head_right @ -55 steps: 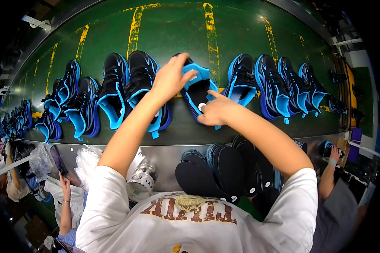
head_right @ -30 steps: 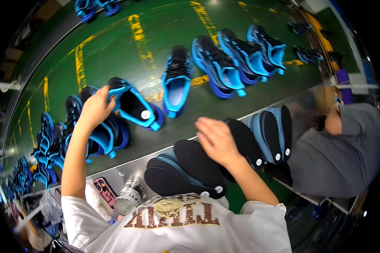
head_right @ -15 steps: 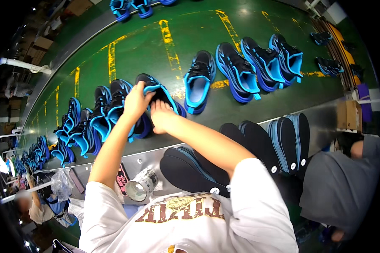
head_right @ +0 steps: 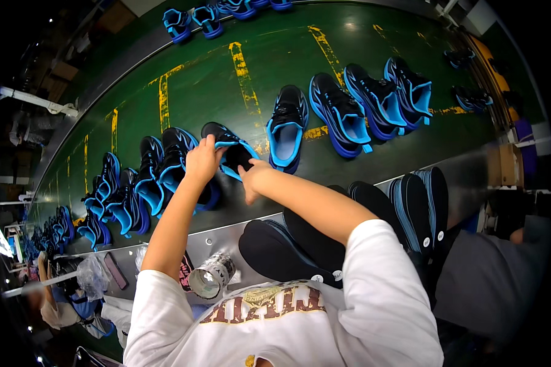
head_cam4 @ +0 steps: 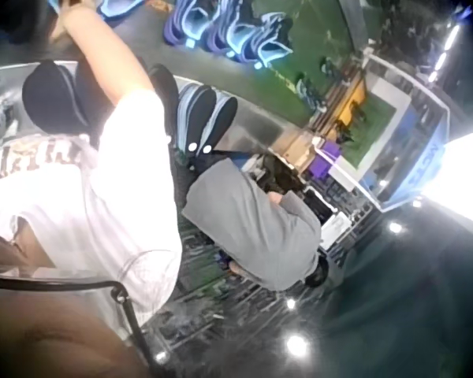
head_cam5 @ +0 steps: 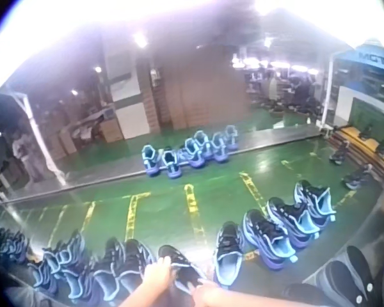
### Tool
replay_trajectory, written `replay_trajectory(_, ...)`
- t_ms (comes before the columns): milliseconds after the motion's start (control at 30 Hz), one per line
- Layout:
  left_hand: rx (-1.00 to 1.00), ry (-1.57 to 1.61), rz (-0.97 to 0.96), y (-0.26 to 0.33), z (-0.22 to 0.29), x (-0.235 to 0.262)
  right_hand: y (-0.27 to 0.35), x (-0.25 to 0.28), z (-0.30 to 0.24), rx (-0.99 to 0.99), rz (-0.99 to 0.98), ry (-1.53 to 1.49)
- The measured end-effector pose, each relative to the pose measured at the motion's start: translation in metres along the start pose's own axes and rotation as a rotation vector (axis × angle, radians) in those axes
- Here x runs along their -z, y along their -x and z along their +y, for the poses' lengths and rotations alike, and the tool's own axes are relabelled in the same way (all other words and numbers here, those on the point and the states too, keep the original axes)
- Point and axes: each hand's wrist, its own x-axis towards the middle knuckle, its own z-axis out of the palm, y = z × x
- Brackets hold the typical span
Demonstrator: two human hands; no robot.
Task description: The person inserts black insoles into blue and black sneakers on a conveyor belt, then retrieves more insoles from a shelf before continuing the task.
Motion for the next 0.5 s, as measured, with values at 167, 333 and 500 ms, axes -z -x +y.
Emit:
replay_trajectory(167, -0.093, -0.171, -0.153, -0.022, 0.022, 0.043, 0.007, -0.008, 0.003, -0.066, 0.174, -0.084)
replay_trajectory(333, -0.153, -0.268, -0.415, -0.030, 0.019, 0.077, 0.088, -0.047, 0.021, 0.280, 1.165, -0.548)
replay_trajectory(500, -0.254, -0.118, -0.408, -0.033, 0.032, 0.102, 0.267, -0.131, 0.113, -0.711, 1.336, -0.618)
